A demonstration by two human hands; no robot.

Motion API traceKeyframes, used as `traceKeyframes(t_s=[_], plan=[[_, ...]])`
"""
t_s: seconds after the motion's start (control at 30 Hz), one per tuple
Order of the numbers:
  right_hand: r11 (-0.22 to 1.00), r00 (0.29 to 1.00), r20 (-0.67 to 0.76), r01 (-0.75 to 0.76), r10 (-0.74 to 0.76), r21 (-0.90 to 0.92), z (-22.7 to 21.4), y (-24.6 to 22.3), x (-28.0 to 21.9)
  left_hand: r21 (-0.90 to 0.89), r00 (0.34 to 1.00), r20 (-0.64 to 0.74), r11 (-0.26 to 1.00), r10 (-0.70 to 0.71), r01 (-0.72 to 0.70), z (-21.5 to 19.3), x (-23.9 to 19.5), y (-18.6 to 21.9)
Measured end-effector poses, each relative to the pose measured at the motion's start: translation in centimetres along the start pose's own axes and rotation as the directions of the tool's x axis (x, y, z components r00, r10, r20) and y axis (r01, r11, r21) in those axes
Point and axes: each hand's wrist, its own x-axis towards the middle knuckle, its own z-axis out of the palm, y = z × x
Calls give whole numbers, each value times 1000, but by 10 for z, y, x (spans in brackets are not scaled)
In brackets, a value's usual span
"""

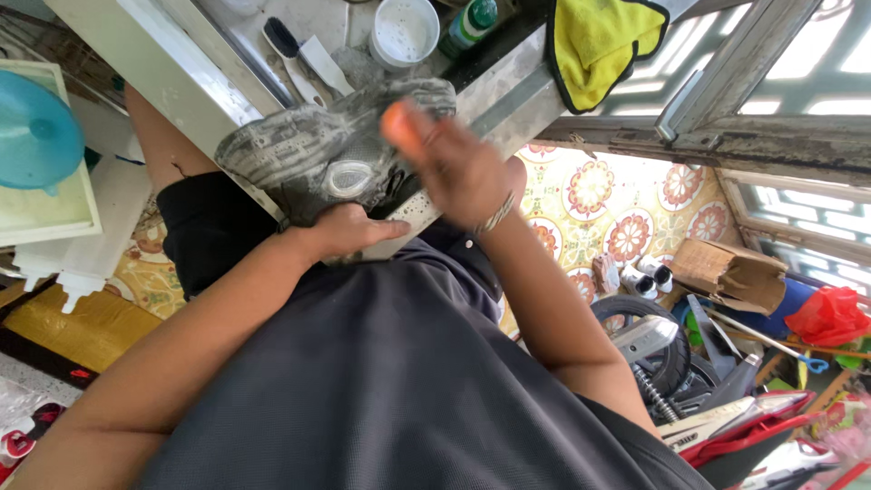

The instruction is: The person scrubs a grey sneaker and its insole with an orange brush in a sink. They rinse the shoe under running water and continue scrubbing the insole with the brush. The person handles the shoe and insole individually, focusing on different areas of the footwear.

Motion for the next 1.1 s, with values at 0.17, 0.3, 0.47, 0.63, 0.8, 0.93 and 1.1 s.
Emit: traceKeyframes(t_s=[0.17, 0.3, 0.47, 0.63, 0.8, 0.93, 1.1], plan=[[994, 991, 76, 110, -111, 18, 18, -42, -21, -65, 997, 73, 997, -34, 38, -1, -8, 8], [999, 998, 36, 45, -45, 18, 7, -5, -10, -12, 992, 108, 998, -58, 60, -3, -7, 8], [999, 998, 55, 33, -32, -16, 18, -33, -22, -46, 999, 39, 999, 3, -2, -3, -6, 9], [992, 993, 17, 116, -116, 41, 7, -4, -10, -113, 992, 77, 988, -99, 107, -8, -25, 24], [991, 988, -101, 125, -120, 46, 31, -24, -14, -245, 989, 145, 969, -4, 39, -1, -1, 1], [992, 999, 50, -24, 18, 120, 12, -28, -23, -125, 994, 52, 988, 97, -89, 2, -1, 3], [1000, 1000, -3, -12, 12, -17, 18, -27, 4, -46, 987, 41, 986, -158, 159, 0, -4, 7]])
